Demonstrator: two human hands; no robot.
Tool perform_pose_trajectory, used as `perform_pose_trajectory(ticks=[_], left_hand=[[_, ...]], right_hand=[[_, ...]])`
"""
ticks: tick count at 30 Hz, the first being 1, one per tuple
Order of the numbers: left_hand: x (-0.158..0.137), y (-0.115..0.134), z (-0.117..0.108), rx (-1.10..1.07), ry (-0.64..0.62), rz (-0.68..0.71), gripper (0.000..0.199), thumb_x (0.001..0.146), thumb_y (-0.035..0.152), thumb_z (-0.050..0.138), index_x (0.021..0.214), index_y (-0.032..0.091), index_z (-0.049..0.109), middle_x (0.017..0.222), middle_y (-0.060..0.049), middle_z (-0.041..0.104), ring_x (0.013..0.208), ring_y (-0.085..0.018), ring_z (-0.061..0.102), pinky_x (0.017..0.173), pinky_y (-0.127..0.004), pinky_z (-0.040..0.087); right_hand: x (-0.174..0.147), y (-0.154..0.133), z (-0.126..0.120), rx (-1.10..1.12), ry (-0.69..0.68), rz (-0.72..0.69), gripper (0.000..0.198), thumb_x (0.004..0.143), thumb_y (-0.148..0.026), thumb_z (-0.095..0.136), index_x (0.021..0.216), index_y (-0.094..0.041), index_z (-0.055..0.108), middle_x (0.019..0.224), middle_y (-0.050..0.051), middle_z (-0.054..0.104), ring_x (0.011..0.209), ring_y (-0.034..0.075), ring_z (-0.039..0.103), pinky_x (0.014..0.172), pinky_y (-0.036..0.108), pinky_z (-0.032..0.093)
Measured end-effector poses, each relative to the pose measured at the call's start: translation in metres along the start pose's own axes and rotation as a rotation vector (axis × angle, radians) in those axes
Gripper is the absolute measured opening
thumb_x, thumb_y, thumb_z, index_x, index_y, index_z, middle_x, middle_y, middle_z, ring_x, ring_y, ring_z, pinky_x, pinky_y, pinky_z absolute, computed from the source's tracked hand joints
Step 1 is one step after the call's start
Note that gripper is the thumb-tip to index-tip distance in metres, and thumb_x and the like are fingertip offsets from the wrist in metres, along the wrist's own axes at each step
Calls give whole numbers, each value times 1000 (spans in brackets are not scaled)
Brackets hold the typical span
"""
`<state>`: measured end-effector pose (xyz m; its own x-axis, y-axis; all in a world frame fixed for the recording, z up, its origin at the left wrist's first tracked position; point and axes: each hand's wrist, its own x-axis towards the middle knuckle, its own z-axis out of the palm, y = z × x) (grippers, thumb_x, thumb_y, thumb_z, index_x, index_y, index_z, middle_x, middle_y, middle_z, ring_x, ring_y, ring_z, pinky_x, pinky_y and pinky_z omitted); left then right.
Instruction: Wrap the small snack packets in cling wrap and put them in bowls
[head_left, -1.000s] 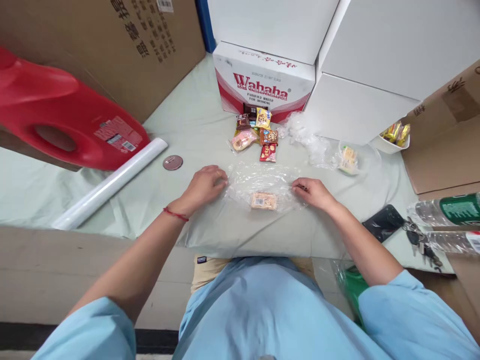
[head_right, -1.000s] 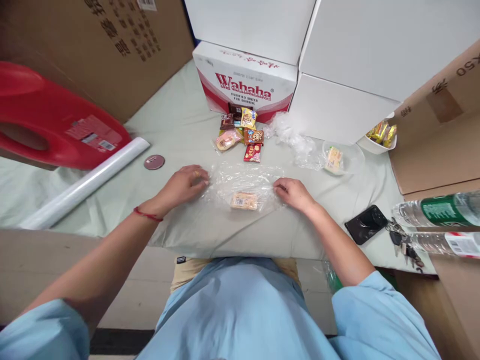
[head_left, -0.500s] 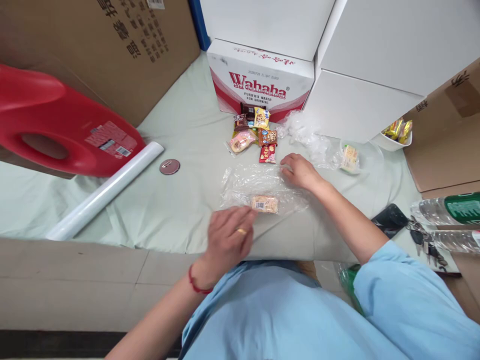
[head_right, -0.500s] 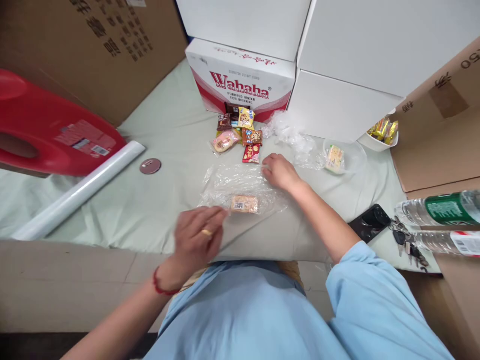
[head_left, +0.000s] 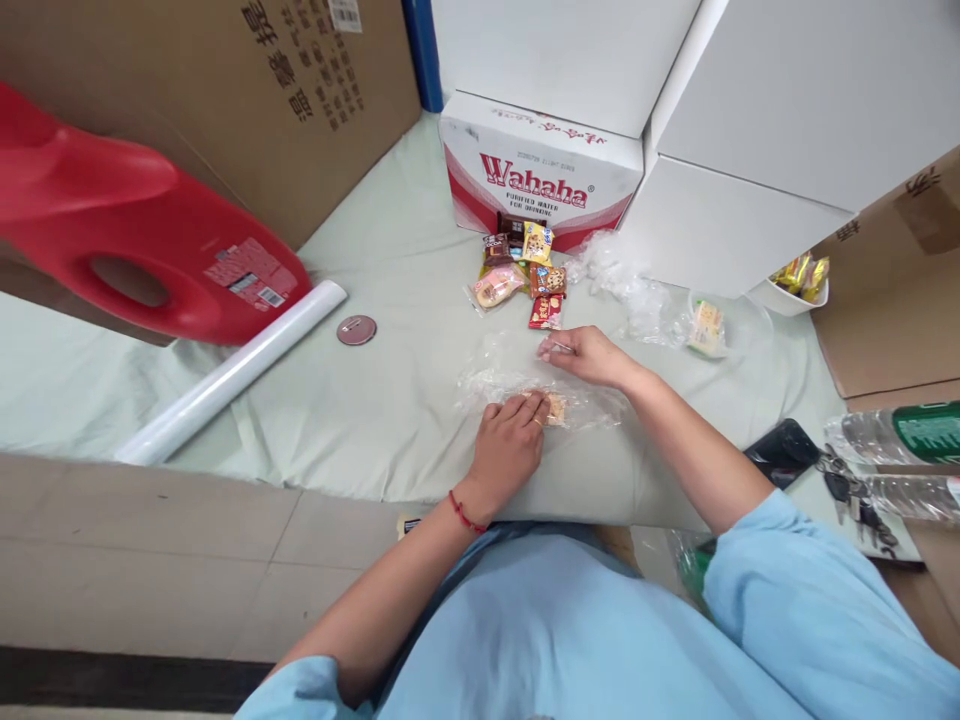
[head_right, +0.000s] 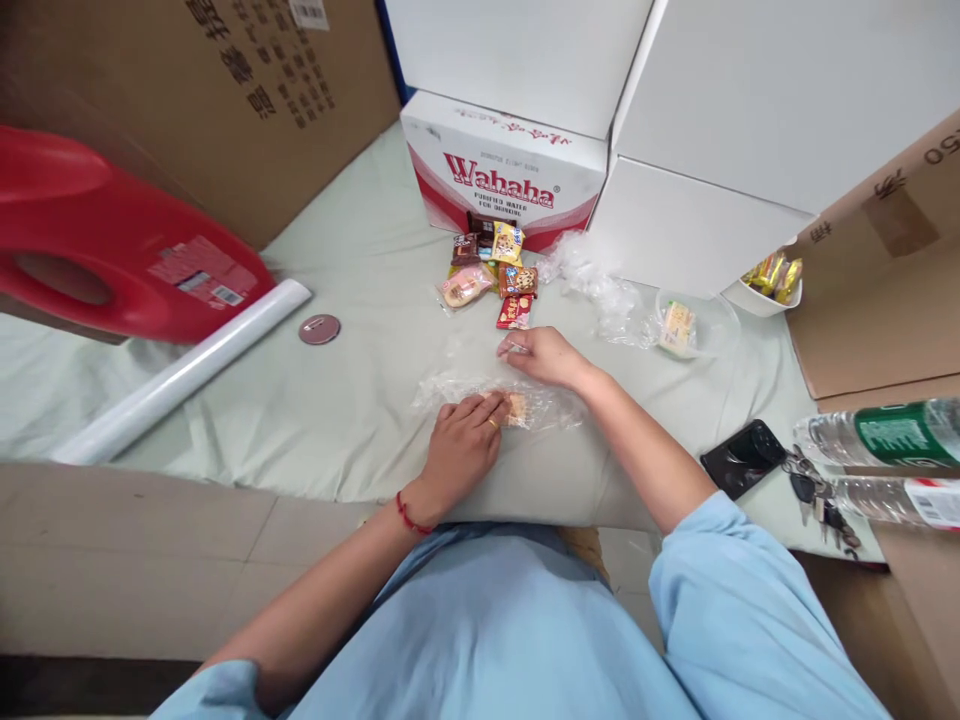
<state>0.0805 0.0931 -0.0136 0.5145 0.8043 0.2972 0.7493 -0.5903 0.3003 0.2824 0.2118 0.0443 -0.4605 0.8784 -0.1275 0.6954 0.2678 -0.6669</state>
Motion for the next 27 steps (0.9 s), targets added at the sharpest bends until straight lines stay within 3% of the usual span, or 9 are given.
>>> perform_pose_trajectory(ticks=[5, 7, 12, 14, 16, 18, 21, 23, 27], left_hand=[[-1, -14, 11, -126, 91, -30, 27, 101, 15, 54, 110, 19, 80, 122, -12, 81, 119, -30, 71, 98, -49, 56], [-4, -25, 14, -237, 127, 1, 28, 99, 13, 53, 100, 20, 80, 116, -11, 81, 120, -28, 71, 106, -51, 57], [-26, -51, 0, -527, 174, 66, 37, 93, 10, 51, 111, 25, 80, 123, -6, 80, 124, -23, 72, 115, -49, 55], [-35, -59, -9, -617, 263, -91, 29, 96, 17, 53, 104, 25, 79, 113, -6, 81, 115, -22, 75, 110, -46, 58], [-38, -65, -16, -601, 422, -396, 25, 101, 28, 52, 102, 23, 77, 108, -7, 79, 110, -22, 74, 106, -44, 59], [-35, -70, -18, -472, 526, -678, 32, 103, 40, 50, 112, 20, 73, 118, -11, 75, 118, -26, 69, 111, -48, 54], [-24, -73, -11, -301, 409, -789, 46, 97, 52, 59, 124, 16, 67, 140, -19, 66, 143, -36, 53, 123, -59, 40], [-17, -69, -5, -275, 289, -743, 40, 88, 52, 70, 110, 18, 69, 143, -19, 64, 149, -40, 46, 125, -62, 37], [-2, -45, -7, -411, 255, -645, 13, 85, 34, 67, 88, 22, 65, 120, -12, 71, 116, -29, 68, 103, -47, 56]], right_hand=[[-51, -17, 18, -159, -124, -384, 37, 105, -24, 56, 138, -21, 73, 110, 9, 80, 93, 22, 64, 88, 33, 49], [-66, -15, 33, -298, -121, -416, 41, 107, -21, 53, 145, -22, 68, 105, 11, 77, 92, 23, 57, 85, 35, 45], [-83, 2, 65, -458, -45, -373, 41, 111, -22, 49, 149, -27, 65, 99, 10, 70, 94, 25, 48, 82, 36, 38], [-84, 5, 72, -481, -43, -353, 41, 111, -20, 49, 146, -31, 67, 98, 9, 68, 95, 25, 46, 81, 36, 36], [-85, 5, 75, -491, -42, -332, 41, 111, -20, 49, 144, -34, 69, 99, 8, 67, 96, 25, 47, 82, 37, 35], [-86, 3, 76, -496, -38, -306, 41, 111, -20, 49, 141, -36, 71, 100, 7, 66, 98, 25, 48, 82, 37, 34], [-85, -1, 76, -481, -39, -267, 39, 110, -20, 51, 137, -37, 74, 97, 7, 66, 98, 26, 48, 82, 37, 34], [-84, -2, 75, -457, -45, -257, 38, 109, -19, 54, 135, -36, 75, 97, 7, 66, 98, 26, 48, 82, 37, 35], [-85, -4, 74, -412, -47, -258, 37, 106, -19, 59, 135, -35, 76, 99, 8, 67, 99, 25, 49, 84, 37, 37]])
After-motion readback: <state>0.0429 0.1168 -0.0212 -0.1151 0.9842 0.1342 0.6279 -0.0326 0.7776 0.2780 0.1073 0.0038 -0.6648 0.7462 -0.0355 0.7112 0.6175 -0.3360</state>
